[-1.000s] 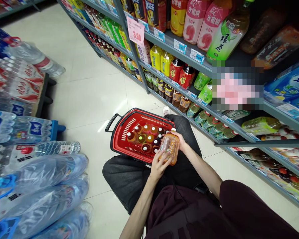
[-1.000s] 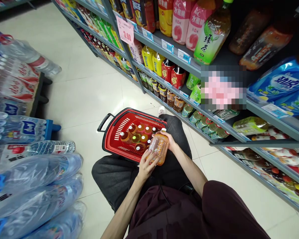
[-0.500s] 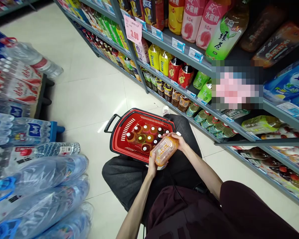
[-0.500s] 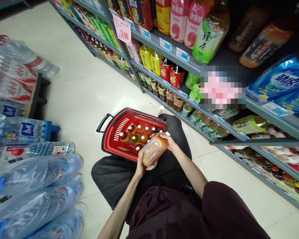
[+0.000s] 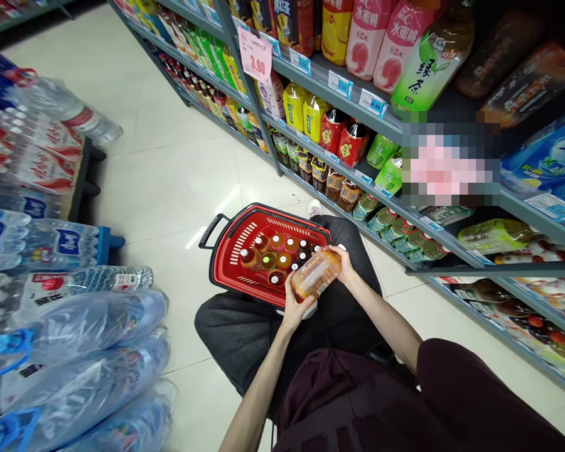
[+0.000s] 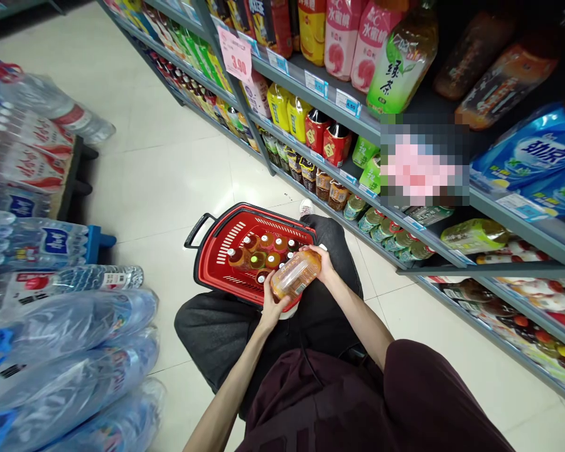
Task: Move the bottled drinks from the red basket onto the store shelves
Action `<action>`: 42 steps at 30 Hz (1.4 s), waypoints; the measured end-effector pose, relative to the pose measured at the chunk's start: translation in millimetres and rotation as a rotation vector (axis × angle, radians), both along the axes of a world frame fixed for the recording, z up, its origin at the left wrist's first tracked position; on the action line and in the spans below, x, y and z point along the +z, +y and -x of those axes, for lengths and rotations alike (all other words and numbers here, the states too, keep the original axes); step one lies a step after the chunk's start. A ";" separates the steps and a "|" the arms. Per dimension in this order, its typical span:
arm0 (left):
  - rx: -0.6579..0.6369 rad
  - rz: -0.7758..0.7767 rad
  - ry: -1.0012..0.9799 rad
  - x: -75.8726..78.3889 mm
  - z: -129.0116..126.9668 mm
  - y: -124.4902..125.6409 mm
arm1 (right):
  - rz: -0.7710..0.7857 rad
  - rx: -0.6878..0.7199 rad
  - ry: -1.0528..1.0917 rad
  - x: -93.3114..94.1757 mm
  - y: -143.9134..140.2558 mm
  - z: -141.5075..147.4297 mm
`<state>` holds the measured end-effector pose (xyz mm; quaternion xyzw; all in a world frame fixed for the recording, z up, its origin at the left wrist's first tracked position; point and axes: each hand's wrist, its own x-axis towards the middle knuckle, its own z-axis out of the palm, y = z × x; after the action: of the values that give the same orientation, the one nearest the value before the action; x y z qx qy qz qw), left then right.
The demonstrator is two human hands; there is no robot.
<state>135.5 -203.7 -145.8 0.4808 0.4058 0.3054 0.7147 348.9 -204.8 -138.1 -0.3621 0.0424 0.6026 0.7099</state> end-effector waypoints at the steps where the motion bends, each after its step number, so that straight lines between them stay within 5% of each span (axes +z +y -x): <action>1: 0.002 -0.146 0.041 1.8 0.1 0.7 | 0.008 -0.007 0.008 -0.7 0.5 0.1; 4: -0.006 -0.554 0.183 8.0 0.9 3.2 | 0.036 0.000 0.010 -2.2 1.3 0.7; 6: -0.006 -0.590 0.226 10.9 2.2 4.6 | 0.056 0.020 -0.002 -2.0 1.2 1.3; 13: -0.096 0.203 0.159 -1.2 11.8 5.0 | 0.034 0.105 -0.132 2.0 1.6 5.2; 17: -0.195 0.471 0.131 -14.2 13.0 4.8 | 0.022 0.128 -0.157 -0.9 1.8 7.6; 42: -0.081 0.581 0.071 -18.2 6.7 2.8 | 0.059 0.110 -0.105 -2.8 3.2 7.3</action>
<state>128.7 -200.9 -164.0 0.2825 0.4814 0.1305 0.8194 341.6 -201.7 -140.9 -0.4157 0.0026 0.6194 0.6660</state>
